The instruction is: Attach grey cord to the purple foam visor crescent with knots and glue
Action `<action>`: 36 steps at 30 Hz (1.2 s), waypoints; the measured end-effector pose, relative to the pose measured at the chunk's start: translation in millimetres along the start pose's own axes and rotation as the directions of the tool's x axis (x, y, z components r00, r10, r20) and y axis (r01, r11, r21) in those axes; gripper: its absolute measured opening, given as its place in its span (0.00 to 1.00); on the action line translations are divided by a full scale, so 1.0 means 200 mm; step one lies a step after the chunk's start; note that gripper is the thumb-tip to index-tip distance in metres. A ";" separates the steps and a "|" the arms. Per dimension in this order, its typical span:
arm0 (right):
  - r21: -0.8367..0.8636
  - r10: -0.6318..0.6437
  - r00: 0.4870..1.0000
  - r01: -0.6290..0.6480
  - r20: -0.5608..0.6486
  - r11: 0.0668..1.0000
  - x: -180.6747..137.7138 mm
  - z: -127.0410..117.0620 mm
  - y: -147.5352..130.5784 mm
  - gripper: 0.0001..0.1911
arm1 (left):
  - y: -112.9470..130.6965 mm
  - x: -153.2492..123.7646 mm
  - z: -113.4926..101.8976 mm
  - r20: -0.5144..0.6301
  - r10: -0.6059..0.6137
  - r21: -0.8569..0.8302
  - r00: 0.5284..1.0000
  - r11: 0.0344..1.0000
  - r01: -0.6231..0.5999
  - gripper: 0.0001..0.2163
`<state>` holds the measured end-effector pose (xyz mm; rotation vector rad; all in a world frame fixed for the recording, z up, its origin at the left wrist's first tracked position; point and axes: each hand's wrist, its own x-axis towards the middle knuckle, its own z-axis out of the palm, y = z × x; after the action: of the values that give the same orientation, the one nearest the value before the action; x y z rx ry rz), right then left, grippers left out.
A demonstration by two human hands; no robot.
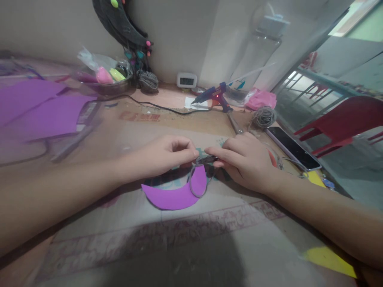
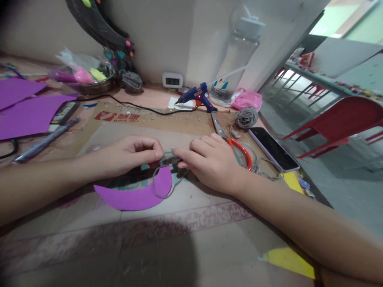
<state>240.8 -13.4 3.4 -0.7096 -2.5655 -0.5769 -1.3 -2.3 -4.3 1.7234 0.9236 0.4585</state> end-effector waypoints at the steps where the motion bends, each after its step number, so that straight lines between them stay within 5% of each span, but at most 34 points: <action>1: -0.007 0.000 1.000 0.000 0.005 1.000 0.00 0.00 0.00 0.17 | 0.00 0.00 0.00 0.002 0.002 -0.003 1.000 1.000 -0.002 0.13; 12: -0.105 -0.079 0.997 0.081 0.024 0.991 0.00 -0.01 -0.01 0.15 | 0.01 0.01 0.00 0.023 0.007 -0.001 1.000 1.000 -0.007 0.12; 36: 0.043 -0.002 1.000 0.003 -0.006 0.999 0.01 0.00 -0.02 0.21 | 0.01 0.00 0.01 0.013 0.004 0.009 1.000 1.000 -0.004 0.12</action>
<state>237.3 -15.4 4.4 -0.6888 -2.5653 -0.5221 1.2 -2.9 -2.8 1.7350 0.9149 0.4460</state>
